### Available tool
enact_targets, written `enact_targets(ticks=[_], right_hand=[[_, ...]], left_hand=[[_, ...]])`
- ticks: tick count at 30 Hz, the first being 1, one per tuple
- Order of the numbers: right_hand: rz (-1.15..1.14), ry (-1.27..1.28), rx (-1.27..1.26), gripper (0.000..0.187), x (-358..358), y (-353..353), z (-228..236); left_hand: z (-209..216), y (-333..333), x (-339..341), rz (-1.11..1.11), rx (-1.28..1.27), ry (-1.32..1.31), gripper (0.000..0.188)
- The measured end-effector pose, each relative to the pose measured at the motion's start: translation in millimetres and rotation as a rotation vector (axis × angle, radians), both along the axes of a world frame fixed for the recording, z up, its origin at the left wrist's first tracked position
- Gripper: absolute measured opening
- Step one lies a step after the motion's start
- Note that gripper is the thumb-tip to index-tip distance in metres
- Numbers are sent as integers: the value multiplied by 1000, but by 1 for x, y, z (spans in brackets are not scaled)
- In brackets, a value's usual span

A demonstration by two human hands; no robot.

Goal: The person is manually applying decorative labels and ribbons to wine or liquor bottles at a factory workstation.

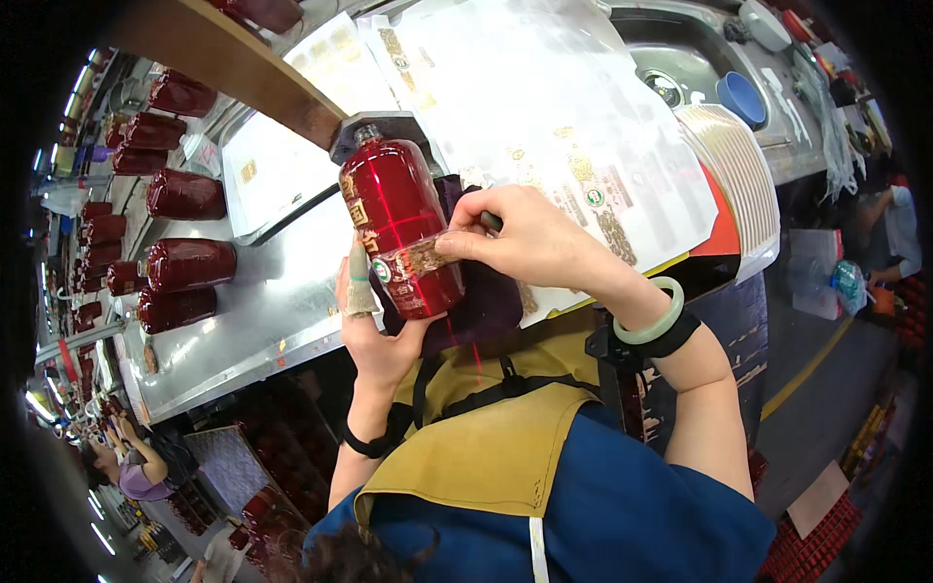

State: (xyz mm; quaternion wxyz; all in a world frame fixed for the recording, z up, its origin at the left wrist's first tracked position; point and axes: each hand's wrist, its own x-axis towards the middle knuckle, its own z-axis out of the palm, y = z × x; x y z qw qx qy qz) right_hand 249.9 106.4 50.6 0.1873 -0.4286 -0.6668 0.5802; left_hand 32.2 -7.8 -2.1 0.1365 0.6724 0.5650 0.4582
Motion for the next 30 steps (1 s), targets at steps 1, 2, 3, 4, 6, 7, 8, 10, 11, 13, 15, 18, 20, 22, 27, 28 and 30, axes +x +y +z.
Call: enact_targets(ticks=[1,2,3,4,6,7,8,10,11,13,15,18,20,22,27,28,30], right_hand=[[0,5,-4,28,0,0,0],[-5,11,-5,28,0,0,2],[14,-4,-35,25,-1,0,4],[32,-19,-66,22,-1,0,5],[20,16,-45,21,-1,-1,3],[14,46,-22,21,-1,-2,3],[13,50,-27,21,-2,-3,5],[15,107,-79,20,-4,-6,13],[23,94,-58,19,-4,-7,15],[20,117,-38,18,-3,-8,16],[15,103,-125,18,-3,-7,28],[40,142,-12,18,-6,-11,24],[49,125,-41,19,-7,-12,30],[47,154,25,19,-9,-13,31],[17,115,-59,20,-3,-12,24],[3,107,-47,20,-1,-12,20],[0,58,-108,21,0,-10,18]], left_hand=[[7,-1,3,30,-7,121,95],[12,-1,5,64,-13,243,92],[12,2,7,59,103,244,83],[9,4,6,53,102,249,83],[-2,6,5,12,155,177,80],[0,6,5,17,132,177,81],[-1,6,5,16,127,181,81],[-4,5,4,28,145,181,85],[-4,5,4,29,142,184,85],[-2,4,3,-4,78,98,93],[4,4,3,-32,40,40,97],[3,7,3,-110,2,-152,91],[-3,10,0,-84,-39,-442,73],[-1,11,3,-84,-112,-461,65],[9,15,13,-118,-276,-813,64],[14,18,15,-131,-301,-750,66],[19,20,19,-137,-323,-831,73]])
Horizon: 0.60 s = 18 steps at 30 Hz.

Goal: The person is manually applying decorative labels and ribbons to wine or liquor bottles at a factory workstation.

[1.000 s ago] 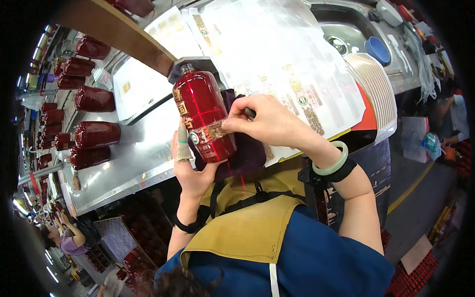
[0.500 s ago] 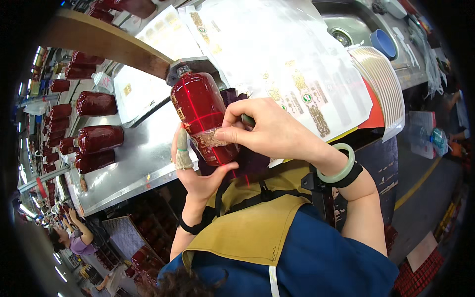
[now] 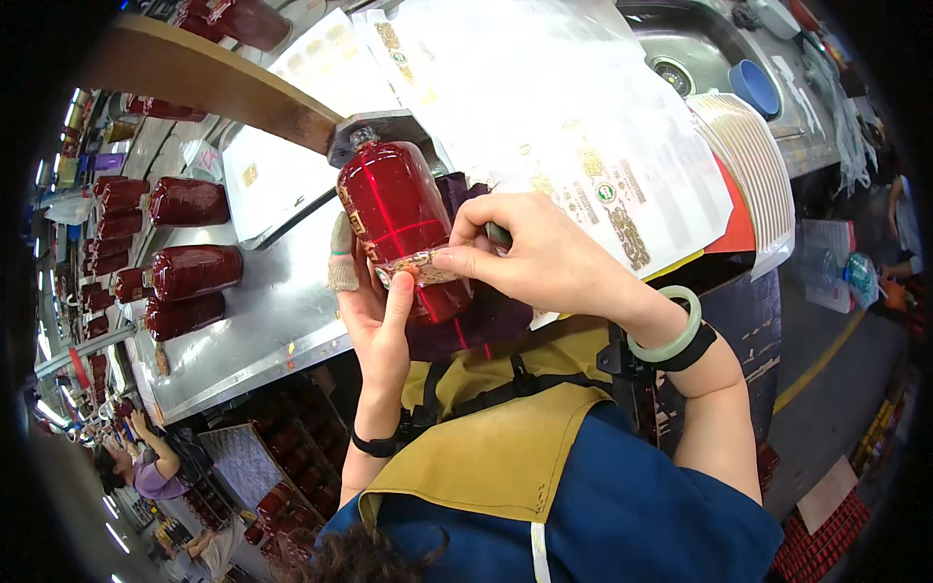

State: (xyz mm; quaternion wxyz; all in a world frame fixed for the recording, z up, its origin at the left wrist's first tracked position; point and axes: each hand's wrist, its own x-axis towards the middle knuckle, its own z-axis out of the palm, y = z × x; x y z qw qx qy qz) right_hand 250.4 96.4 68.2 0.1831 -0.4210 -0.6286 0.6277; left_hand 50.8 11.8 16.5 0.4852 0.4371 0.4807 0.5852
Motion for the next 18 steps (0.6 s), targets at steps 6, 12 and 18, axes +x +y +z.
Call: enact_targets(ticks=[6,12,18], right_hand=[[-58,16,151,26,-2,2,-14],[-45,28,120,24,-1,2,-12],[-35,78,164,22,-4,-2,-2]], left_hand=[[0,0,-1,0,16,20,77],[-3,-2,-1,12,16,59,78],[-9,-6,-3,9,37,40,74]])
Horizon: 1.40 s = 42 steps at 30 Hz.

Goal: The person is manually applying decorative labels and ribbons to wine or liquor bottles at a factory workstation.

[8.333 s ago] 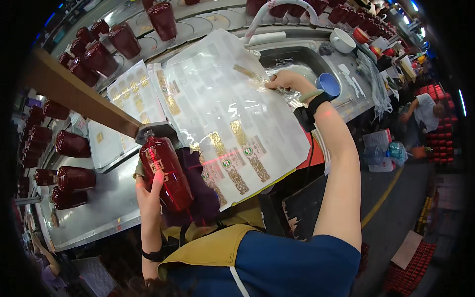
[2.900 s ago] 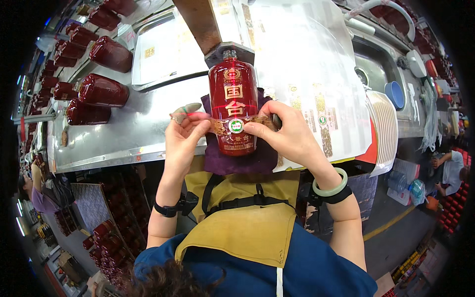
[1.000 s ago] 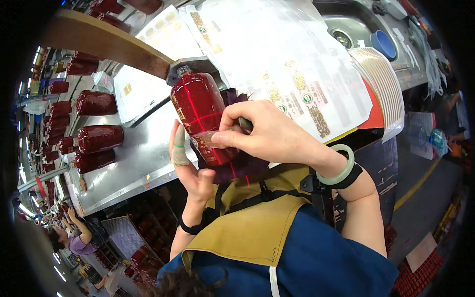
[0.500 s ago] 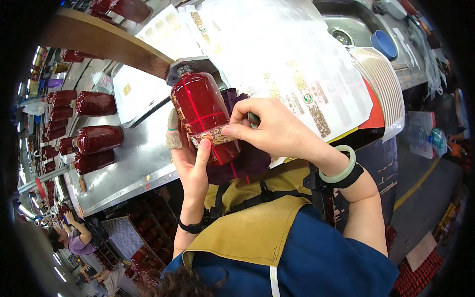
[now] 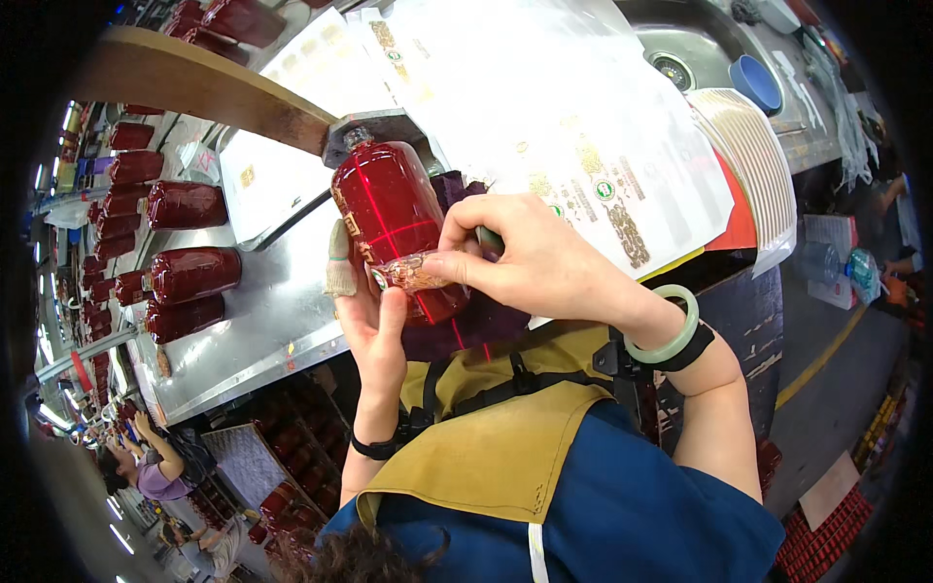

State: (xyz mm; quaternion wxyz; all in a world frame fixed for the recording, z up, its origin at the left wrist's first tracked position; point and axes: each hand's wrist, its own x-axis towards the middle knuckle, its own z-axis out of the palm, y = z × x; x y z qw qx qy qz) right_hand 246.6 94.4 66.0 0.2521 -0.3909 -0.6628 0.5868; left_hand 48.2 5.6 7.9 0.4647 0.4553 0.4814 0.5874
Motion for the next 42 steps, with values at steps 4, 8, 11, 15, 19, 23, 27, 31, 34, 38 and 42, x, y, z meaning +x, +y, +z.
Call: enact_targets(ticks=[4,8,11,15,19,23,27,31,34,38,42], right_hand=[[31,67,42,22,-7,-4,6],[56,70,46,23,-9,-4,10],[11,47,93,24,-6,-5,6],[37,-37,-24,19,1,-3,6],[1,-36,-24,24,2,-1,1],[-13,-66,-65,24,3,1,-1],[-24,-90,-114,25,3,2,-6],[-12,-115,-160,23,2,4,-11],[-16,-76,-74,20,2,5,-18],[-41,-94,0,18,3,5,-29],[-24,-88,-72,16,4,7,-28]], left_hand=[[-18,-2,-9,47,32,-142,60],[-7,2,-5,38,-41,-169,60],[0,4,-1,18,-94,-138,75],[4,5,1,19,-66,-69,80],[3,5,0,22,-79,-76,84],[4,7,3,31,-66,-79,85],[6,7,4,43,-78,-58,85],[7,8,5,25,-61,-72,84],[8,9,6,32,-49,-48,83],[9,8,7,32,-66,-53,81],[7,9,6,29,-45,-30,81]])
